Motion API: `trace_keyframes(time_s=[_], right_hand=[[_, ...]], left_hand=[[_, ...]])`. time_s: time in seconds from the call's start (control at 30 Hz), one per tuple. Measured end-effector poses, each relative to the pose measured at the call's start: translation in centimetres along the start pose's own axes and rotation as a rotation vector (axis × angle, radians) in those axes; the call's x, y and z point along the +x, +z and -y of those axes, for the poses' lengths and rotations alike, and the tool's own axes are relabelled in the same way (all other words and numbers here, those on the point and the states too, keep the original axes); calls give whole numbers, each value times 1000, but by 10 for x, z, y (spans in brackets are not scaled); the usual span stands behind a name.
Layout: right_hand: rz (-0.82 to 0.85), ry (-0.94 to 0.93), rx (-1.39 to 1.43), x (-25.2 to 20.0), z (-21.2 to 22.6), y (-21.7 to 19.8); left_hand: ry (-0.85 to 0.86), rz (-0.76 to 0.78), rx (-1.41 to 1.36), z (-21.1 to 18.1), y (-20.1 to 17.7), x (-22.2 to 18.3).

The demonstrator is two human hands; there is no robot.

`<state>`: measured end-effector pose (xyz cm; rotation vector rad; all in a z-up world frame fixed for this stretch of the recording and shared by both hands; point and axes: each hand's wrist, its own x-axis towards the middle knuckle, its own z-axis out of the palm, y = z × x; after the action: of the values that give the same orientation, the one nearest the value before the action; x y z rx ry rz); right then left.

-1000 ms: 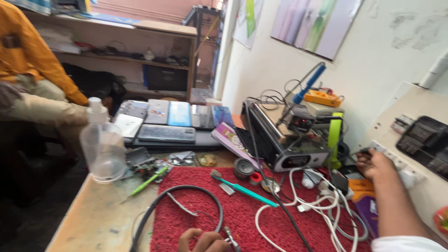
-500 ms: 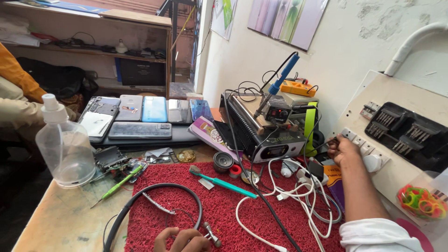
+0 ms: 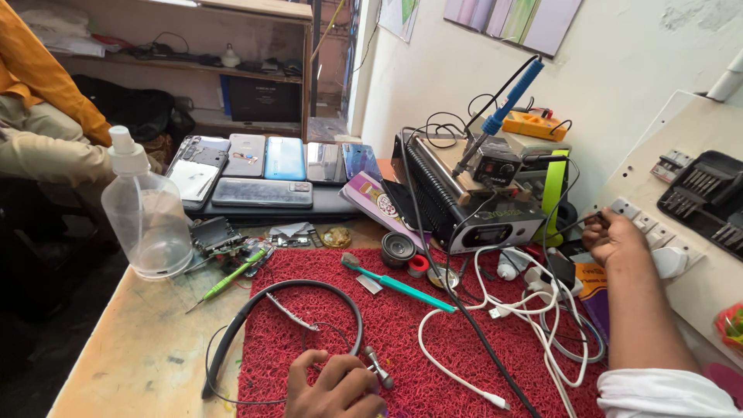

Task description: The person solders a small circuit board, plugs in a white USB cable, and cleans the component with a toothbrush on a red textured mat.

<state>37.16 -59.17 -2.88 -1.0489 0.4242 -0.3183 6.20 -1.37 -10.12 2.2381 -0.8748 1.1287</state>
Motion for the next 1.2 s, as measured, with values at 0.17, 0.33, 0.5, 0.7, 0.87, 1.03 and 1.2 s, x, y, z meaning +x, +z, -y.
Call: trace_keyframes(time_s=[0.17,0.33,0.5,0.7,0.87,1.03,1.2], right_hand=[[88,69,-44,4,8,3],[128,80,-111,-1,6,-7],[91,34,-75,-6,6,0],[125,-58,-269,-56,3,68],[172,-136,-1030,-159,26,86],[109,-76,-1352,-174,39,58],[105,169,-1477,-129,2,21]], left_hand=[[-12,15,-10,-2,-4,4],[-57,97,-71,-5,-5,3],[15,88,-43,-1,-4,0],[17,107,-18,-1,-5,1],[49,61,-16,-2,-7,4],[-12,108,-59,-7,-13,7],[-34,112,-87,-8,-17,10]])
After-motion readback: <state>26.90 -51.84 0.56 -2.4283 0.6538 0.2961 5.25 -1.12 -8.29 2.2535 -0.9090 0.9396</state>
